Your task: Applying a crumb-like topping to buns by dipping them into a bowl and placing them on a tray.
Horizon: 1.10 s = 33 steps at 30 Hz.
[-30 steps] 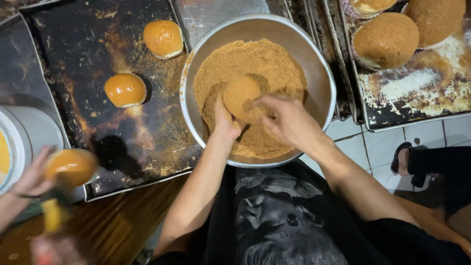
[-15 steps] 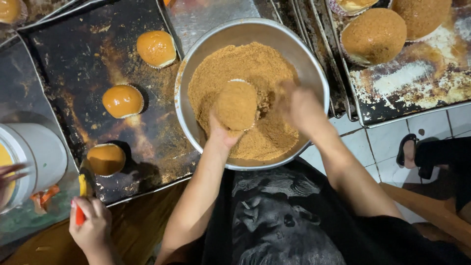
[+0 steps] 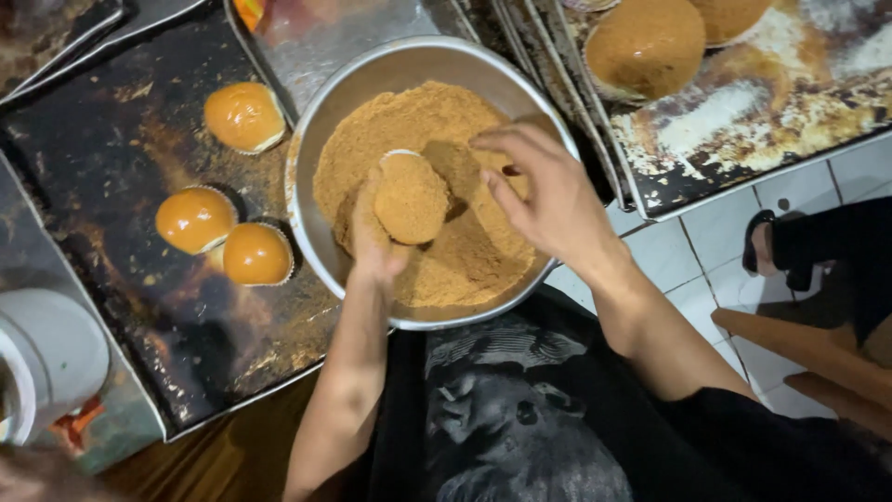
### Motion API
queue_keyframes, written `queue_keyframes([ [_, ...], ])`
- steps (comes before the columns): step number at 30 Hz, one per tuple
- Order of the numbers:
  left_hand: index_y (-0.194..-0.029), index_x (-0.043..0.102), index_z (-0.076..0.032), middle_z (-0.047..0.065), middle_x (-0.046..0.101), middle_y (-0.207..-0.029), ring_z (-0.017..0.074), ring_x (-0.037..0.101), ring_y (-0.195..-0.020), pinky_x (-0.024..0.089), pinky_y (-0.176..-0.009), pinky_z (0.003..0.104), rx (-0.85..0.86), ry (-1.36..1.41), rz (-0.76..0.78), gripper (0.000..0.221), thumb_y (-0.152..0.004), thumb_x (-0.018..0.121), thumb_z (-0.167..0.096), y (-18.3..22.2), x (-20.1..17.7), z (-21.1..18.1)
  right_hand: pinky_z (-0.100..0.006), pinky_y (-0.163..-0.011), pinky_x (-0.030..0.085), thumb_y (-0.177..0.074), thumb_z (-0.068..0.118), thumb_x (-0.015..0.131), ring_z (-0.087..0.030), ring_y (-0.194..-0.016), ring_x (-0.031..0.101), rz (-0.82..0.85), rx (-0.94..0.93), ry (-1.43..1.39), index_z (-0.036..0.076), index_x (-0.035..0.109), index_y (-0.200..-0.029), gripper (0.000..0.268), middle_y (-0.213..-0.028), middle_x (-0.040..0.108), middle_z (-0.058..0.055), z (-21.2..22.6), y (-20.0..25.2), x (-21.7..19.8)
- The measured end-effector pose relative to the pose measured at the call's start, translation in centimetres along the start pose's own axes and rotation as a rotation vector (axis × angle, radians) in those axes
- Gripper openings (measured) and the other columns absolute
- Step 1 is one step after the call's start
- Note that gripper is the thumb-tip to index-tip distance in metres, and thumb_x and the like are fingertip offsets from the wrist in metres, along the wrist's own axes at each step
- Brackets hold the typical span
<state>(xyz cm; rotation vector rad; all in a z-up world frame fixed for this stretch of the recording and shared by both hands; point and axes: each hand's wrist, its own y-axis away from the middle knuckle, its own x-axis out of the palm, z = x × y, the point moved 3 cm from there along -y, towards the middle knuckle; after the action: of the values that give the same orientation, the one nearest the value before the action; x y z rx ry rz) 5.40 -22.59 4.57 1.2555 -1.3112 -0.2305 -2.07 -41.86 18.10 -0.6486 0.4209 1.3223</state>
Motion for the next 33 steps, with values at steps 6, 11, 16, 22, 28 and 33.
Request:
queue_keyframes([
  [6,-0.133,0.059,-0.007,0.013,0.054,-0.133,0.0369,0.055,-0.127,0.046,-0.108,0.048,1.256,-1.589,0.349,0.061,-0.079,0.084,-0.02,4.0,4.7,-4.1,-0.04,-0.076,0.063,-0.095,0.019,0.073,-0.036,-0.106,0.071,-0.077,0.069,-0.003,0.01,0.071,-0.121,0.027,-0.108,0.071,-0.013,-2.3,0.5,-1.0],
  [11,-0.131,0.065,-0.009,0.015,0.061,-0.126,0.0414,0.059,-0.121,0.05,-0.1,0.054,1.074,-1.917,0.485,0.062,-0.072,0.081,-0.019,1.4,3.2,-3.1,-0.055,-0.087,0.061,-0.093,0.014,0.066,-0.048,-0.113,0.066,0.268,0.264,-0.054,0.003,0.066,-0.129,0.037,-0.124,0.066,-0.025,0.1,0.9,0.1],
  [16,-0.14,0.055,-0.007,0.016,0.06,-0.132,0.0327,0.058,-0.123,0.049,-0.103,0.047,0.592,-0.871,0.092,0.051,-0.094,0.07,-0.023,3.2,5.7,-1.4,-0.068,-0.111,0.037,-0.082,0.046,0.08,-0.057,-0.136,0.043,0.302,0.508,-0.229,0.006,0.029,-0.156,0.099,-0.152,0.039,-0.035,-0.1,2.3,2.8],
  [22,-0.143,0.047,-0.012,0.014,0.048,-0.145,0.0325,0.044,-0.125,0.034,-0.085,0.037,0.134,-0.353,0.267,0.061,-0.1,0.047,-0.054,6.3,9.0,2.0,-0.057,-0.093,0.056,-0.067,0.027,0.094,-0.052,-0.123,0.058,-0.149,0.471,-0.415,0.008,0.036,-0.15,0.104,-0.139,0.052,-0.03,-2.9,2.6,2.8],
  [28,-0.153,0.044,-0.015,0.014,0.046,-0.154,0.0343,0.042,-0.142,0.033,-0.117,0.057,0.476,-1.873,0.0,0.064,-0.096,0.056,-0.042,6.6,5.8,-2.9,-0.043,-0.076,0.068,-0.085,0.014,0.081,-0.032,-0.092,0.074,-0.515,0.34,-0.468,0.008,0.046,-0.139,0.065,-0.107,0.071,-0.015,-9.3,2.0,-10.2],
  [33,-0.141,0.053,-0.001,0.018,0.059,-0.141,0.0349,0.057,-0.128,0.045,-0.108,0.055,0.607,-1.644,0.039,0.057,-0.095,0.06,-0.034,6.2,1.1,-5.6,-0.066,-0.112,0.067,-0.11,-0.034,0.063,-0.059,-0.137,0.065,-0.693,-0.18,-0.219,0.017,0.023,-0.157,0.08,-0.157,0.047,-0.035,-17.3,1.5,-22.0],
])
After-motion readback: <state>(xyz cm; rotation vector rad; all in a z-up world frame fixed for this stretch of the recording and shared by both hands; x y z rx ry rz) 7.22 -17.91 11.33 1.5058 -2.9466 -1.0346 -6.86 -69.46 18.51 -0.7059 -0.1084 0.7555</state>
